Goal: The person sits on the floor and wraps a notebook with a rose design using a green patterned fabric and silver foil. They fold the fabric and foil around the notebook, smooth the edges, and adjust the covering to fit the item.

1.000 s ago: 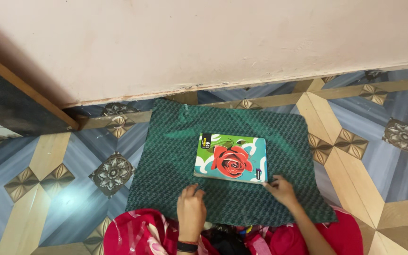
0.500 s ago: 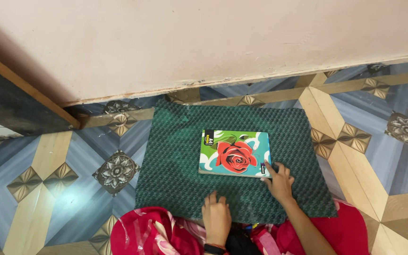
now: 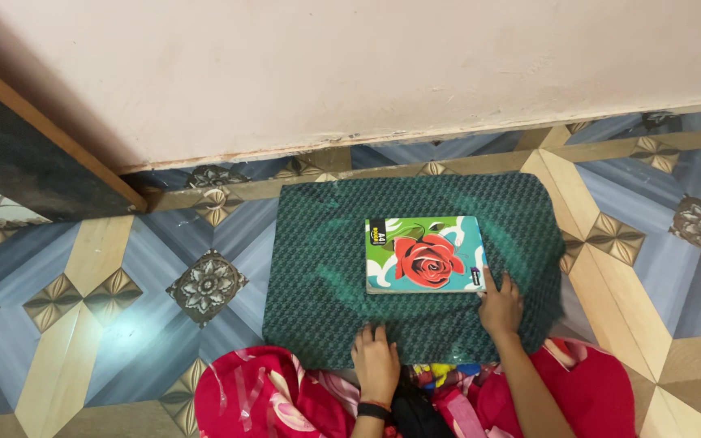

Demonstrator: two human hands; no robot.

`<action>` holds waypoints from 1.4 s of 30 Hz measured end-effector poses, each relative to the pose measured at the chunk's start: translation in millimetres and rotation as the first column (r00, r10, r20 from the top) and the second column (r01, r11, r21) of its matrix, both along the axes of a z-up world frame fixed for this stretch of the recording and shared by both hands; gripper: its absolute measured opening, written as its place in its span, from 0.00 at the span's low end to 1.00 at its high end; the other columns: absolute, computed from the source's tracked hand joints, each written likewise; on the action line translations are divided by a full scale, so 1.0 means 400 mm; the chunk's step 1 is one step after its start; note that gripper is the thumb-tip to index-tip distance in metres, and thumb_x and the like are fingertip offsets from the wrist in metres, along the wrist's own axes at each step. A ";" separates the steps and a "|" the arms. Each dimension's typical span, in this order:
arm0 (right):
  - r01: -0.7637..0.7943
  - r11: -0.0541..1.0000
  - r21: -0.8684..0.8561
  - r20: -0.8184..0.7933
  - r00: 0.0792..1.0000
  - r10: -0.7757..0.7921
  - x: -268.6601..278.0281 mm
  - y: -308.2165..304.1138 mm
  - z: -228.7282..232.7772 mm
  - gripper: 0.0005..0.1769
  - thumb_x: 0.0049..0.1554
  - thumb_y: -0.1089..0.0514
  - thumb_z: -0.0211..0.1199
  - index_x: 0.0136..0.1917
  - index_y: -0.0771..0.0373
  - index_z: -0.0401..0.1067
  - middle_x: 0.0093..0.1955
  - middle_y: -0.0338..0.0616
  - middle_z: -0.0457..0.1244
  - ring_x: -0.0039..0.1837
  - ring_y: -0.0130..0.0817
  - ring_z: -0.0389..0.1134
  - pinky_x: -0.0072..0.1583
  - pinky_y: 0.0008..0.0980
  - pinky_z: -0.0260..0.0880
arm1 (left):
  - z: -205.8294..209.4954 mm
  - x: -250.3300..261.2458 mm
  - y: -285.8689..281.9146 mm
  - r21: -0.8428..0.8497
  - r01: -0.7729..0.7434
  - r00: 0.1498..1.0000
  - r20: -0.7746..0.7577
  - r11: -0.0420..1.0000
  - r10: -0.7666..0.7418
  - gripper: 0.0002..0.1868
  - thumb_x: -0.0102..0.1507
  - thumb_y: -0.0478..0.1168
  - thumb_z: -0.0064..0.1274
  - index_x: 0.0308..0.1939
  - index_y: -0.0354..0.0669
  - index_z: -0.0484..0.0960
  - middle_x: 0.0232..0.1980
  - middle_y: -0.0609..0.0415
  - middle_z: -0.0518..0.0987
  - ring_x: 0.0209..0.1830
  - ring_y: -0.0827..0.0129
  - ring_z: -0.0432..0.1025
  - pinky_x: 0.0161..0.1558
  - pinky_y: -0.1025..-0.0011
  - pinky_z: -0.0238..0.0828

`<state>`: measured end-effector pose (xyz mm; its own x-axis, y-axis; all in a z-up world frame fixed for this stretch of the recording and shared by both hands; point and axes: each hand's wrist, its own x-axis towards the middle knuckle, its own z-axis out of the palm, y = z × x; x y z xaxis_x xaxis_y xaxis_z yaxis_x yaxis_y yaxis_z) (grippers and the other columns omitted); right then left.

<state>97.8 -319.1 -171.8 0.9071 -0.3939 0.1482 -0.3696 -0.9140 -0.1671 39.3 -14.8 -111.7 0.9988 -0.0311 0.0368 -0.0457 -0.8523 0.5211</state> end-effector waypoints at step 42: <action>0.085 0.958 0.272 0.303 0.938 -0.169 0.098 -0.048 -0.038 0.52 0.42 0.38 0.79 0.69 0.72 0.67 0.64 0.65 0.62 0.66 0.62 0.61 0.68 0.52 0.59 | -0.014 0.014 -0.046 0.139 0.208 0.973 -0.126 0.968 -0.191 0.29 0.47 0.31 0.63 0.54 0.46 0.80 0.71 0.52 0.67 0.64 0.49 0.63 0.55 0.48 0.66</action>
<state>137.2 -338.2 -187.1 0.7679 -0.5647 0.3026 -0.3679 -0.7753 -0.5133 44.8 -33.2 -117.2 0.9694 -0.2269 -0.0940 -0.1722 -0.9007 0.3988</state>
